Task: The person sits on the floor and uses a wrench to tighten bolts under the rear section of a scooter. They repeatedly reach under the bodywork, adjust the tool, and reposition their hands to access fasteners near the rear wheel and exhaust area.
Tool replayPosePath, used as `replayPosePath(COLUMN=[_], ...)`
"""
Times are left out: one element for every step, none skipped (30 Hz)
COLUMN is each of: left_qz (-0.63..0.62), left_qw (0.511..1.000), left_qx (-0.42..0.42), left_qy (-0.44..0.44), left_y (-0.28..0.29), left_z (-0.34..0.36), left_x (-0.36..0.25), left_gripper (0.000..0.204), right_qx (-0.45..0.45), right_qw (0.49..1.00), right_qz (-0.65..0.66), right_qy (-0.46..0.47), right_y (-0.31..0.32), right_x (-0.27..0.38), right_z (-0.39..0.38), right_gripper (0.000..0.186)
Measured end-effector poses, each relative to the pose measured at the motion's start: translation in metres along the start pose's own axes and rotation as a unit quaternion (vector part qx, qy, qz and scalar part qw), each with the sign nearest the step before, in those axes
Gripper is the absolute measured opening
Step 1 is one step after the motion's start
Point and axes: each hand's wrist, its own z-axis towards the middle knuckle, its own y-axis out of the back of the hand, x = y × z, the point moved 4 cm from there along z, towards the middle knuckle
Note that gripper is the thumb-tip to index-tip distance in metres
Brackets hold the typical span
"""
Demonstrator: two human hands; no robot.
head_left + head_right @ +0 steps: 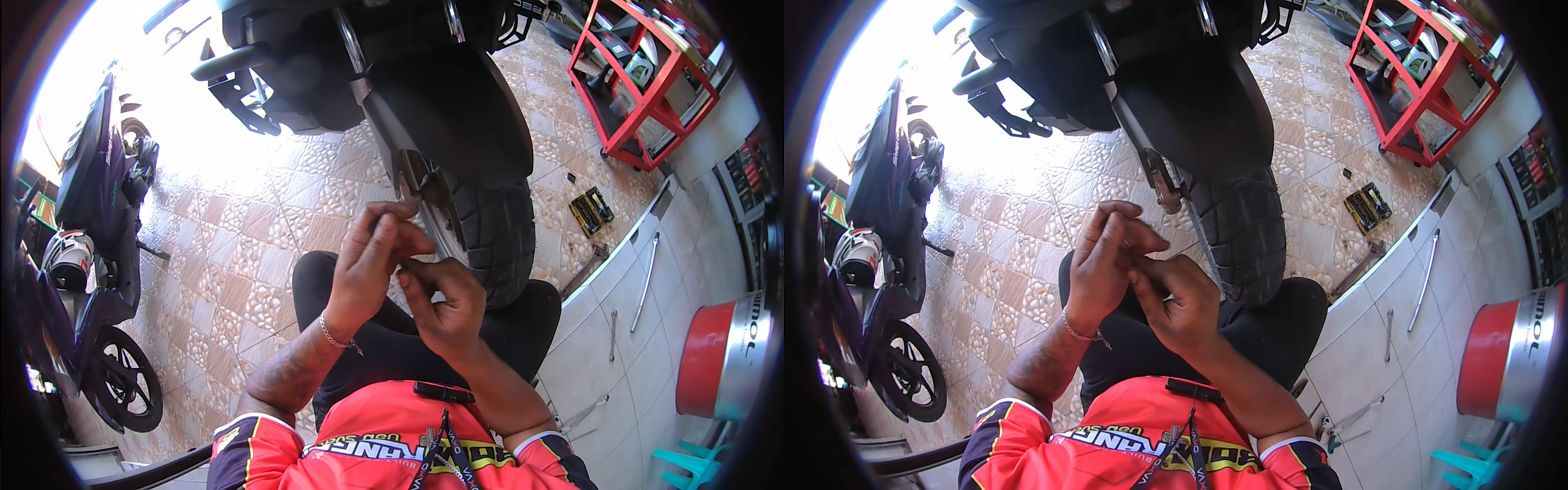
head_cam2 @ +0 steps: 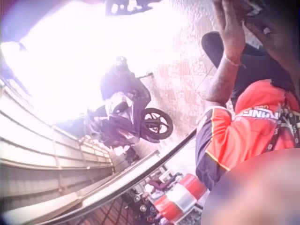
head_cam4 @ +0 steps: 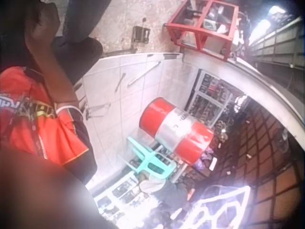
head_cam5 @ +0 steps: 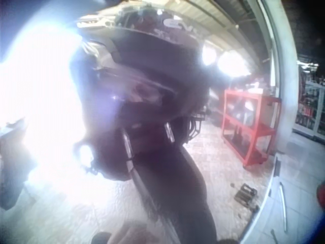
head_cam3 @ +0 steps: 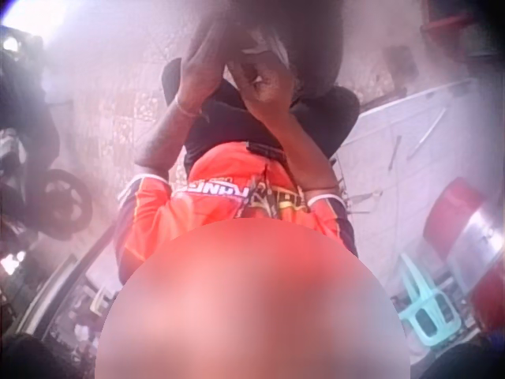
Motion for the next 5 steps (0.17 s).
replayPosePath(left_qz=[-0.023,-0.011,0.0,0.004,0.012], left_qw=[0.999,1.0,0.999,0.998,0.998], left_qx=[-0.023,-0.026,-0.027,-0.029,-0.03], left_qy=[0.011,-0.011,-0.033,-0.057,-0.056], left_y=[0.003,0.003,0.001,-0.003,-0.003], left_z=[-0.004,-0.008,-0.011,-0.012,-0.014], left_x=[0.001,0.001,0.002,0.004,0.005], left_gripper=[0.03,0.029,0.029,0.028,0.028], right_qx=[0.064,0.061,0.056,0.052,0.052], right_qw=[0.997,0.997,0.996,0.993,0.993], right_qz=[-0.029,-0.016,-0.004,0.009,0.01], right_qy=[0.006,0.035,0.069,0.102,0.102], right_y=[0.001,0.009,0.018,0.028,0.028], right_x=[-0.002,-0.003,-0.007,-0.013,-0.014], right_z=[0.003,0.008,0.018,0.032,0.03], right_gripper=[0.012,0.012,0.013,0.014,0.014])
